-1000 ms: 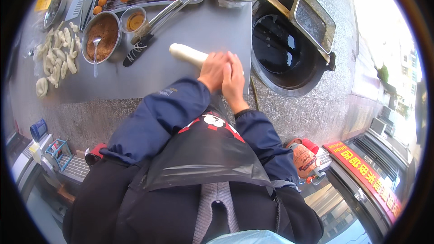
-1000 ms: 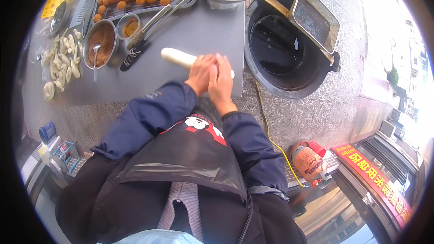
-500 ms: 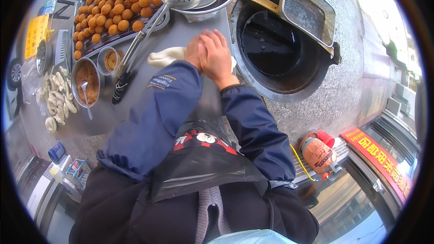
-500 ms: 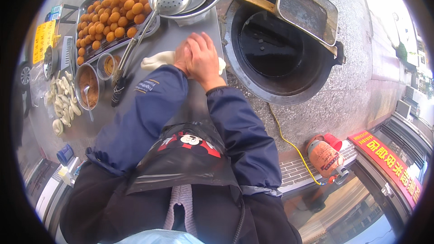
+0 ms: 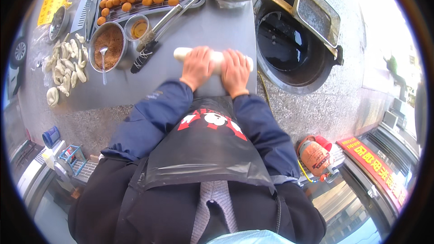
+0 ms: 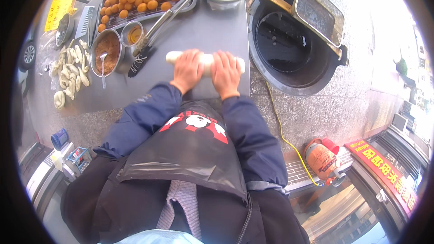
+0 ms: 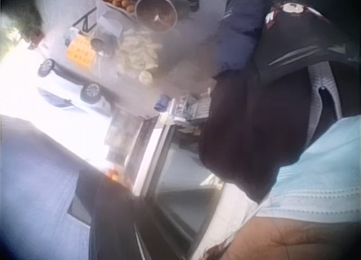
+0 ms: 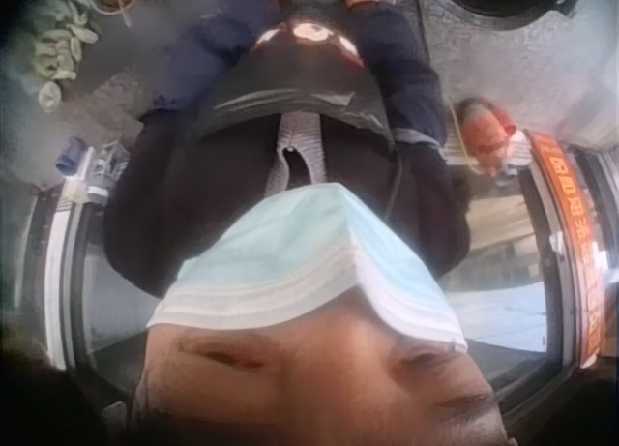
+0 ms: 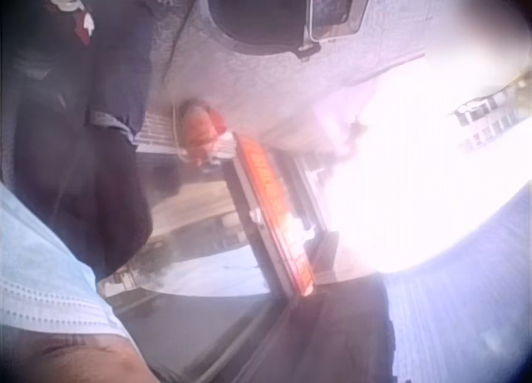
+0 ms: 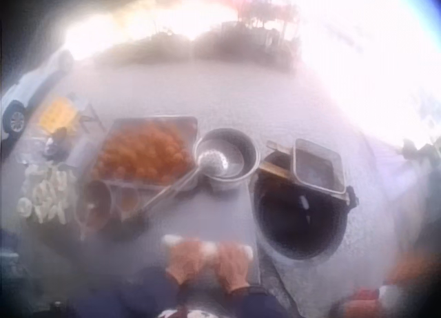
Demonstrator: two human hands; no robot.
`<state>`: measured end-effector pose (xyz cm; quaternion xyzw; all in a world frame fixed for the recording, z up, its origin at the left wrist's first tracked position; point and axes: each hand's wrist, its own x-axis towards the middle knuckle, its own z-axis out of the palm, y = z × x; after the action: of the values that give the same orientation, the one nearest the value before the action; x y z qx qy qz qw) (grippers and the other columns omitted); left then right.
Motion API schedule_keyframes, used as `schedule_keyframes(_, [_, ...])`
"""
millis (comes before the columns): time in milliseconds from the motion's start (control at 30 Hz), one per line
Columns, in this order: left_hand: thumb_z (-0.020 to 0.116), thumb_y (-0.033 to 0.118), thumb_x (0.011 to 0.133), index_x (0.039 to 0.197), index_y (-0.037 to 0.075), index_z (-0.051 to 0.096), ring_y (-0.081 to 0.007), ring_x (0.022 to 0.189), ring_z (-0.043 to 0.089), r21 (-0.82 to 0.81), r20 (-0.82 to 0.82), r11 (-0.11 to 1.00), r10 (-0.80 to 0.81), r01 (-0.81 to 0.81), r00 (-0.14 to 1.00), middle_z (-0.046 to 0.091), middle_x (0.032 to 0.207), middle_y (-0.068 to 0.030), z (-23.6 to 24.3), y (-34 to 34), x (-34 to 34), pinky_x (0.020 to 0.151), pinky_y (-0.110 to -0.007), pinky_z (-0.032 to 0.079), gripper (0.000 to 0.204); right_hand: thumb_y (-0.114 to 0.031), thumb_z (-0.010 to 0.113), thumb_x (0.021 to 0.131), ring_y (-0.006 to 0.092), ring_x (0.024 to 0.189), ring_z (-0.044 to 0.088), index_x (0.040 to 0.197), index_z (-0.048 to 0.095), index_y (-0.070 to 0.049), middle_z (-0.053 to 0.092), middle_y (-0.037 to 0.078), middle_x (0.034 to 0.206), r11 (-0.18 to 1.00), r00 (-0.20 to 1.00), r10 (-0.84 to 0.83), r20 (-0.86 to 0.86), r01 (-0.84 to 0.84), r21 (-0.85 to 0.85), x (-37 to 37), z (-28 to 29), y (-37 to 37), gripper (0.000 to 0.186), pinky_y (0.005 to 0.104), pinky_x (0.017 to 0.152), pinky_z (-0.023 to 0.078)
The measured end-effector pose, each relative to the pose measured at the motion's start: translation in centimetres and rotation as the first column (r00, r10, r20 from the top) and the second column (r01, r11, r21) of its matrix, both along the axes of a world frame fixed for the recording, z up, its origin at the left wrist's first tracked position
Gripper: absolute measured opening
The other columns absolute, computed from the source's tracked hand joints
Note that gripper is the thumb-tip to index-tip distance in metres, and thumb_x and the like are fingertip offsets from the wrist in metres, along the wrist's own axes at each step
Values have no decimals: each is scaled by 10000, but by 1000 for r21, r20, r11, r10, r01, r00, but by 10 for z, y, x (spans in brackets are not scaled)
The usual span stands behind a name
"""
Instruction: The person kneads a lump of dough on a metal table, rolls it into a long cylinder, and tears off small pieces. The pieces are placed on the table next to a tray of fried balls and a deep fryer.
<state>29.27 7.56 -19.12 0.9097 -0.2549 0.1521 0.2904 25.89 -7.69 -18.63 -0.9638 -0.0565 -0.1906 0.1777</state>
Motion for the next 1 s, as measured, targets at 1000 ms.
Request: schedule_keyframes(1000, [584,405,898,1269,156,614,-313,1216,508,193,92,975,91,-108,992,591,1276,-96,-15,-1,-47,1024,-602,306,447,-305,541,955,306,1356,473,1349,555,-33,575,128,1388,997,988,80,-130,-82,-11,-47,-8,-14,479,531,1122,294])
